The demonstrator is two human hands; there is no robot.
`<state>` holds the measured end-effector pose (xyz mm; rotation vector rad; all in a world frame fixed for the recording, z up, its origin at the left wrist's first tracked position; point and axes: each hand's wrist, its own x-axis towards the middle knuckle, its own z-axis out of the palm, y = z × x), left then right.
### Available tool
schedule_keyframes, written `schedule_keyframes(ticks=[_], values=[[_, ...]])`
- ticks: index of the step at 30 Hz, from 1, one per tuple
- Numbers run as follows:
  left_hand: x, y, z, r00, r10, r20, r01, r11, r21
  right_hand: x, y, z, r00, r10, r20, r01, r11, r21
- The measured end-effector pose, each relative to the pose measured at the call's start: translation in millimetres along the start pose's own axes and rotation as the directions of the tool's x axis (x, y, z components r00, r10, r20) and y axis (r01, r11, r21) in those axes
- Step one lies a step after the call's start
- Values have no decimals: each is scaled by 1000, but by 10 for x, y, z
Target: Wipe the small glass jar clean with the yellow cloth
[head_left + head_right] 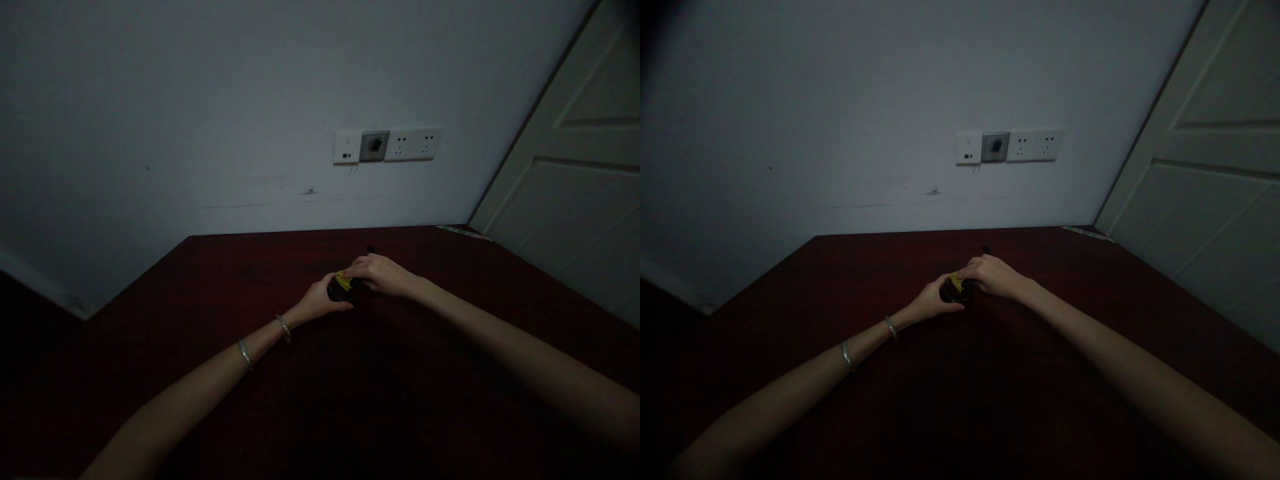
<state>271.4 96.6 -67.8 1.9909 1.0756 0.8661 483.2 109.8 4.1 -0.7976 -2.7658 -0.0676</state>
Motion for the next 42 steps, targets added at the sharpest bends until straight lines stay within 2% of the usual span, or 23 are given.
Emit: schedule_keyframes(ticks=[6, 12, 14, 17, 20, 23, 26, 29, 31, 33, 34, 36, 38, 39, 40, 42], values=[[-9, 21, 1, 1000, -28, 6, 28, 998, 58, -217, -153, -32, 991, 127, 28, -126, 991, -50], [-9, 4, 8, 999, -37, -10, 38, 996, 85, -229, -581, -83, 957, 274, 93, -254, 950, -182], [-12, -6, 7, 999, -41, -7, 42, 996, 76, -192, -726, -61, 930, 352, 100, -329, 924, -198], [-16, -22, 5, 1000, -28, 7, 28, 998, 60, -145, -848, -42, 891, 448, 73, -438, 891, -121], [-21, -26, 6, 1000, -15, 10, 14, 999, 52, -135, -807, -80, 875, 479, 70, -484, 866, 128], [-35, 0, 9, 1000, 4, 14, -4, 999, 37, -184, -617, -150, 829, 556, 67, -527, 733, 430], [-60, 44, 7, 1000, -4, 31, 3, 999, 37, -282, -380, -222, 745, 660, 98, -532, 500, 683], [-84, 56, -10, 996, -48, 71, 46, 999, 23, -391, -229, -292, 666, 736, 124, -502, 318, 804], [-84, 42, -35, 992, -67, 105, 69, 998, -15, -450, -201, -331, 608, 785, 122, -487, 248, 837], [-57, 43, -78, 990, -87, 111, 96, 993, -71, -488, -214, -354, 572, 811, 120, -463, 200, 863], [-30, 63, -108, 990, -103, 91, 113, 988, -107, -498, -228, -359, 571, 812, 120, -446, 184, 876], [50, 157, -181, 991, -133, 16, 134, 974, -181, -496, -260, -364, 597, 795, 106, -402, 183, 897], [149, 320, -264, 989, -126, -83, 103, 967, -233, -464, -289, -369, 641, 765, 63, -368, 234, 900], [199, 416, -303, 991, -90, -98, 65, 971, -230, -438, -303, -375, 659, 751, 33, -355, 272, 894], [245, 515, -337, 997, -42, -63, 26, 971, -237, -407, -317, -382, 674, 739, 2, -342, 309, 888], [316, 698, -389, 994, 22, 111, 16, 944, -329, -337, -343, -397, 690, 722, -53, -307, 358, 882]])
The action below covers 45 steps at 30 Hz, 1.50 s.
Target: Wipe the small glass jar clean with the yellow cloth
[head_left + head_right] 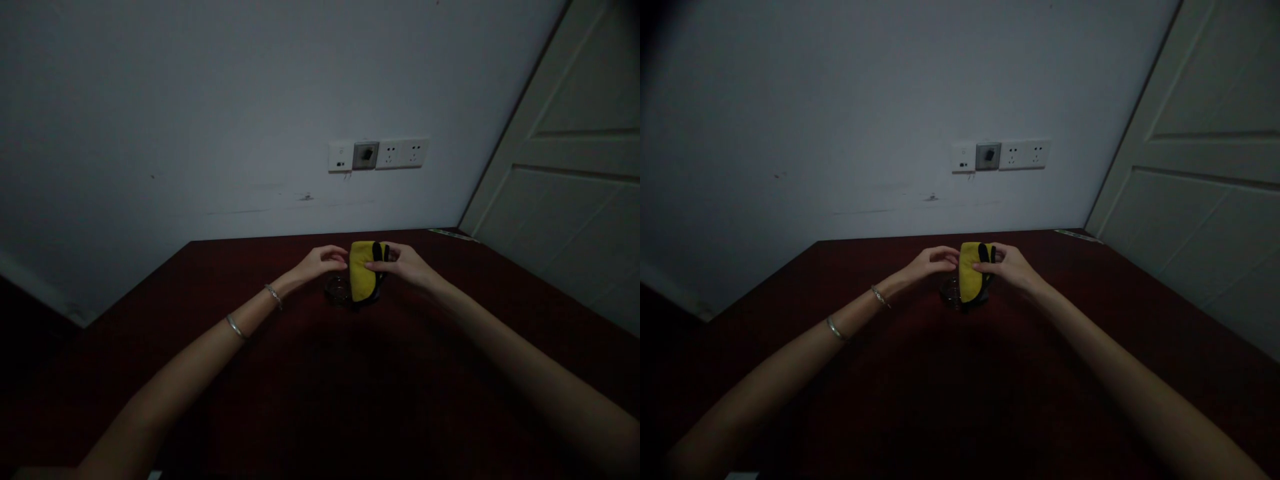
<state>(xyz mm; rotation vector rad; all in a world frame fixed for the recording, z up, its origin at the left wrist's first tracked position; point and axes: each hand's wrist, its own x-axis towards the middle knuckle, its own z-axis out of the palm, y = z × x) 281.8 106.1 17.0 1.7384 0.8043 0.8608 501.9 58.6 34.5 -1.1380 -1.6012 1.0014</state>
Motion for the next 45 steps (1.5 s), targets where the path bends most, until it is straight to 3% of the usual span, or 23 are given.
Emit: schedule_keyframes(ticks=[5, 8, 10, 14, 17, 19, 21, 23, 25, 28, 31, 35, 41, 45], values=[[26, 263, 36, 993, -25, 112, 43, 985, -166, 60, -22, 133, 992, -94, -80, 100, 992, 72], [-13, 286, 52, 972, -31, 233, 74, 981, -179, 79, 42, 196, 988, -92, -124, 108, 986, 128], [-27, 264, 56, 972, -23, 235, 63, 984, -166, 88, 91, 219, 987, -110, -117, 124, 984, 124], [16, 220, -19, 999, -21, 43, 30, 973, -227, 101, 211, 179, 979, -188, 74, 183, 980, 73], [94, 216, -186, 989, -17, -146, -19, 970, -244, 85, 368, 124, 966, -123, 227, 125, 992, 7], [140, 205, -325, 964, -17, -265, -20, 990, -139, 53, 504, 122, 957, -68, 282, 85, 995, -46], [161, 174, -445, 953, 49, -300, -33, 998, 56, 14, 648, 160, 947, -65, 315, 89, 994, -61], [152, 125, -514, 961, 168, -221, -96, 948, 304, -17, 783, 228, 942, -91, 324, 121, 990, -73], [122, 70, -517, 963, 258, -83, -181, 838, 515, -27, 896, 305, 943, -112, 313, 151, 983, -103], [68, -4, -413, 952, 282, 116, -285, 686, 670, -13, 997, 407, 948, -132, 291, 189, 966, -175], [40, -68, -269, 940, 244, 238, -340, 635, 694, 1, 1023, 476, 955, -151, 257, 214, 947, -238], [46, -152, -167, 935, 215, 282, -353, 643, 680, -7, 1043, 519, 958, -175, 225, 237, 929, -284], [22, -259, -199, 898, 176, 403, -432, 524, 734, -11, 1131, 528, 966, -191, 176, 241, 909, -341], [-19, -286, -225, 877, 186, 442, -472, 495, 730, -13, 1110, 523, 959, -209, 193, 266, 896, -354]])
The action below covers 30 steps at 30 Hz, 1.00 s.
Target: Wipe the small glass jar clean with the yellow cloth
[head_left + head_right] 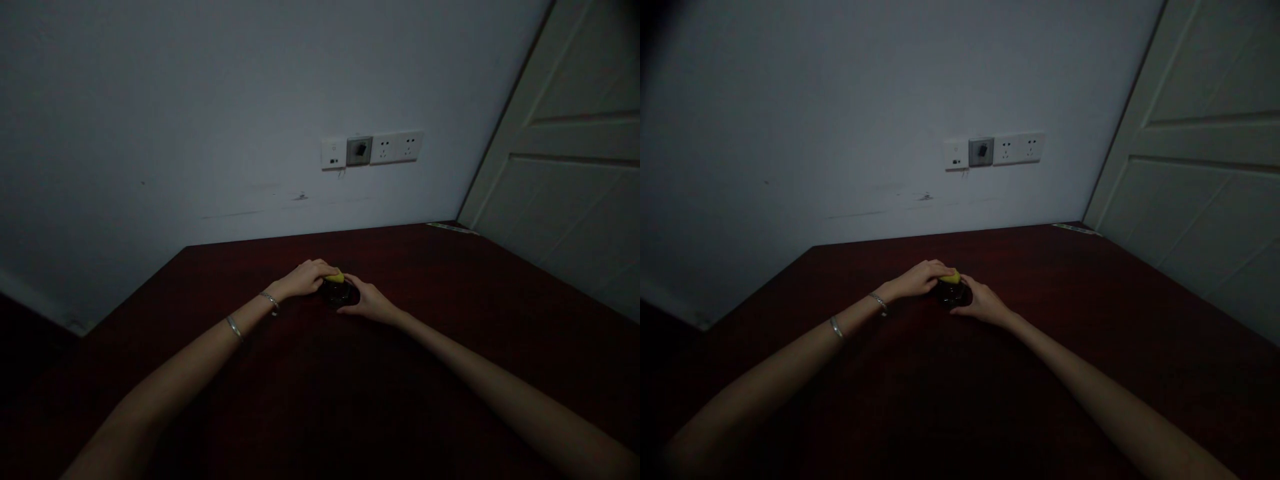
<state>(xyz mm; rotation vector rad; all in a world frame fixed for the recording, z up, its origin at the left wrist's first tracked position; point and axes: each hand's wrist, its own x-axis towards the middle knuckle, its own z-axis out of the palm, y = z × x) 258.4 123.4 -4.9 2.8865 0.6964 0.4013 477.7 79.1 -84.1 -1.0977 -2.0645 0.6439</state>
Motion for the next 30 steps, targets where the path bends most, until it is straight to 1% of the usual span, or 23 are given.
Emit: schedule_keyframes(ticks=[7, 11, 17, 20, 23, 27, 30], values=[[-52, 33, -8, 1000, 1, 4, -1, 1000, 12, 1, -13, -12, 1000, 4, 2, -4, 1000, -24], [-135, 15, -39, 999, -35, -6, 35, 999, 33, -1, -5, -2, 1000, 16, -5, -17, 999, -48], [-270, 32, -118, 997, -72, 25, 69, 994, 87, -2, -2, 11, 999, 44, 0, -43, 997, -66], [-301, 109, -137, 993, -115, 34, 110, 986, 123, -5, -7, 19, 999, 39, -3, -39, 997, -67], [-320, 229, -144, 986, -163, 40, 152, 969, 194, -11, -9, 28, 999, 30, -25, -32, 997, -73], [-340, 403, -149, 977, -205, 61, 177, 934, 309, -17, 14, 43, 999, 33, -30, -34, 997, -62], [-345, 507, -159, 973, -223, 65, 186, 916, 354, -17, 42, 53, 1000, 14, -28, -16, 998, -66]])
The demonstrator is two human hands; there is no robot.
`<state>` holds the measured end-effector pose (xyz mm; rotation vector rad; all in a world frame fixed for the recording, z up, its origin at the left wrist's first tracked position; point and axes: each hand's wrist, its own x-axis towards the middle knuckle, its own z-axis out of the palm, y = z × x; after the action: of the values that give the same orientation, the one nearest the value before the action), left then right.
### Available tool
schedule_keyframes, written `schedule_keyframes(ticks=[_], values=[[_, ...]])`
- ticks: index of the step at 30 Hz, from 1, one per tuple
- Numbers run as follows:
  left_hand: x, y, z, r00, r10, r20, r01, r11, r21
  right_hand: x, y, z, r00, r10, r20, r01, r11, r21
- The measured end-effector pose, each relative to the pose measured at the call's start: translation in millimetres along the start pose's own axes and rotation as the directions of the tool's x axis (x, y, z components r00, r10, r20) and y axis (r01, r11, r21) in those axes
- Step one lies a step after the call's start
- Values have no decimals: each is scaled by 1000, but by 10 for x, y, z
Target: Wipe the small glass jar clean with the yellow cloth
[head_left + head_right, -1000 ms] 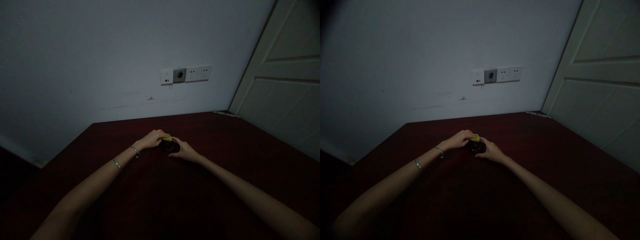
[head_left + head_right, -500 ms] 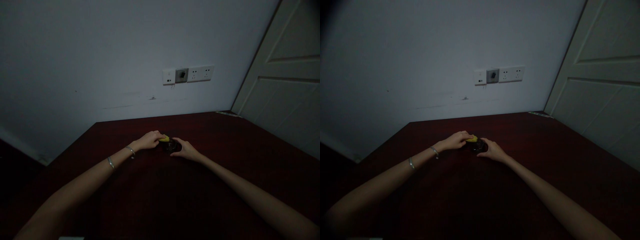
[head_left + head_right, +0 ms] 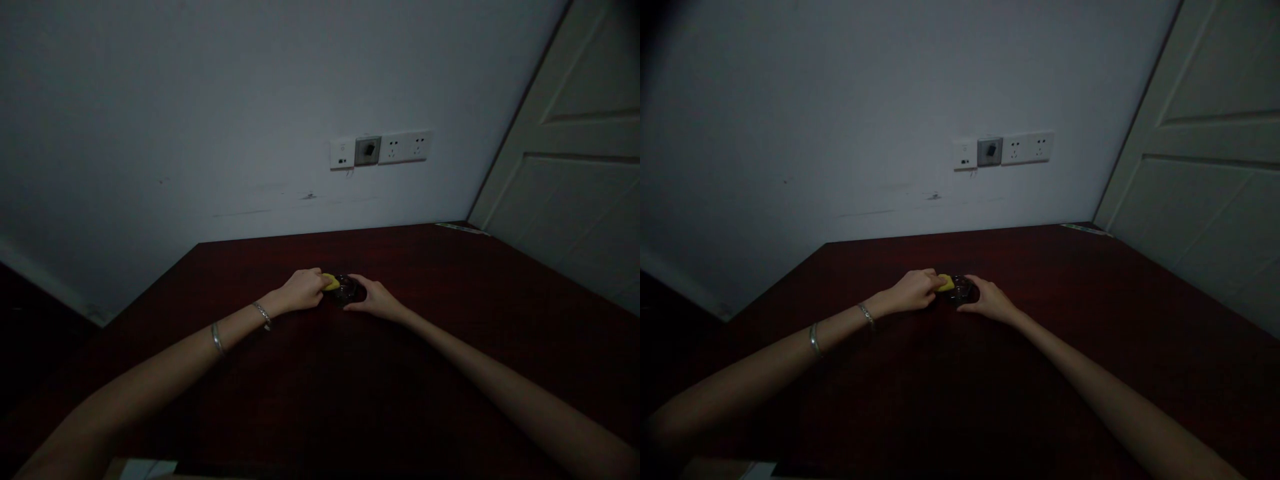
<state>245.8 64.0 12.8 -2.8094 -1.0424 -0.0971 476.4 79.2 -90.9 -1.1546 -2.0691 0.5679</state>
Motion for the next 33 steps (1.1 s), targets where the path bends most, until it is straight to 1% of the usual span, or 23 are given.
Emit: schedule_keyframes(ticks=[5, 8, 11, 16, 18, 21, 23, 27, 29, 33], values=[[-14, 116, -59, 1000, 23, -2, -23, 999, 30, -3, -10, -9, 1000, -16, -5, 16, 1000, -2], [-17, 196, -66, 998, 64, -4, -64, 998, 17, -6, -37, -25, 1000, -14, 0, 14, 1000, 2], [-12, 288, -56, 997, 77, 0, -77, 997, -3, -6, -52, -32, 1000, -20, 0, 20, 1000, 0], [63, 377, -114, 995, 96, 11, -96, 995, -9, 0, -66, -33, 1000, -13, -5, 13, 1000, -7], [128, 374, -163, 997, 72, -21, -72, 997, -16, 1, -76, -39, 1000, -18, -4, 18, 1000, 8], [247, 364, -201, 990, 29, -135, -34, 999, -31, 3, -93, -47, 1000, -1, 1, 1, 1000, 11], [315, 370, -178, 985, 52, -164, -55, 998, -15, 6, -104, -49, 1000, 15, 7, -15, 1000, 7], [362, 398, -53, 982, 176, -67, -174, 984, 41, 14, -123, -57, 999, -16, 30, 15, 999, 36], [341, 400, 5, 981, 193, -35, -192, 981, 21, 16, -128, -68, 999, -26, 33, 24, 998, 53], [254, 364, 50, 977, 212, -27, -213, 976, -49, 14, -118, -83, 1000, -3, 14, 3, 998, 59]])
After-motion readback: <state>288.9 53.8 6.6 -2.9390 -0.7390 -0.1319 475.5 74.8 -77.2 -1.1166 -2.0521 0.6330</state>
